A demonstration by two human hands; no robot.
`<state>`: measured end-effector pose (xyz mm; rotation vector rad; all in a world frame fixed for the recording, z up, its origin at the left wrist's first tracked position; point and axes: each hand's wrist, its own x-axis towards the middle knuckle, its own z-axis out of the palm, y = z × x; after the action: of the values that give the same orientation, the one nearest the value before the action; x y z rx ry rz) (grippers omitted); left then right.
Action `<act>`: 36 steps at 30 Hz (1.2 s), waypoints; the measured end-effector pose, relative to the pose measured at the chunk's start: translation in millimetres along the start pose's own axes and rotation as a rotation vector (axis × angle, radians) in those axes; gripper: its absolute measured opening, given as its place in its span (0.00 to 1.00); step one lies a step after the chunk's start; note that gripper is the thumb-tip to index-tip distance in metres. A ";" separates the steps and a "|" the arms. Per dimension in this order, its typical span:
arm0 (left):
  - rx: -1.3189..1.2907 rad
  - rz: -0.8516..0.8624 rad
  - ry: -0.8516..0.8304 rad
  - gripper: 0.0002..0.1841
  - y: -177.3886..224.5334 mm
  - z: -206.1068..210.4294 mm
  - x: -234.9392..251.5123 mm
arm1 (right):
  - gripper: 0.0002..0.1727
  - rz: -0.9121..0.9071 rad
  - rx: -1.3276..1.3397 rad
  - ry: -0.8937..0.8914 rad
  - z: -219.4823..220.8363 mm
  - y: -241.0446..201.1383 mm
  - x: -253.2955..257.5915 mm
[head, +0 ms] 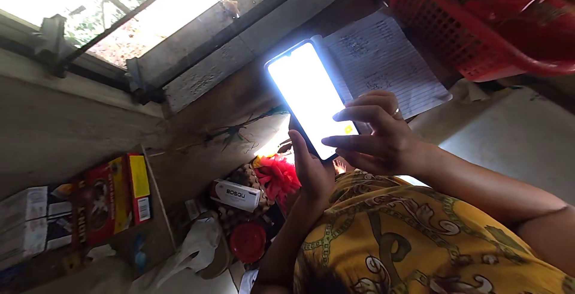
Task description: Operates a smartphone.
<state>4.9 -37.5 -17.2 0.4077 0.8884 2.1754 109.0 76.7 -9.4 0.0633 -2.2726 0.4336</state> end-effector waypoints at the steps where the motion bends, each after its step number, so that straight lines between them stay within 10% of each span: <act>1: 0.002 0.001 0.005 0.30 0.6 -0.2 -0.1 | 0.09 -0.003 0.012 0.009 -1.9 -0.4 -0.7; 36: 0.014 -0.012 0.125 0.28 6.6 7.2 0.0 | 0.05 -0.001 0.149 0.096 1.4 -6.6 -12.9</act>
<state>5.2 -37.3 -7.4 0.2742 0.9715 2.2038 117.9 68.9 -17.8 0.1167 -2.1433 0.5928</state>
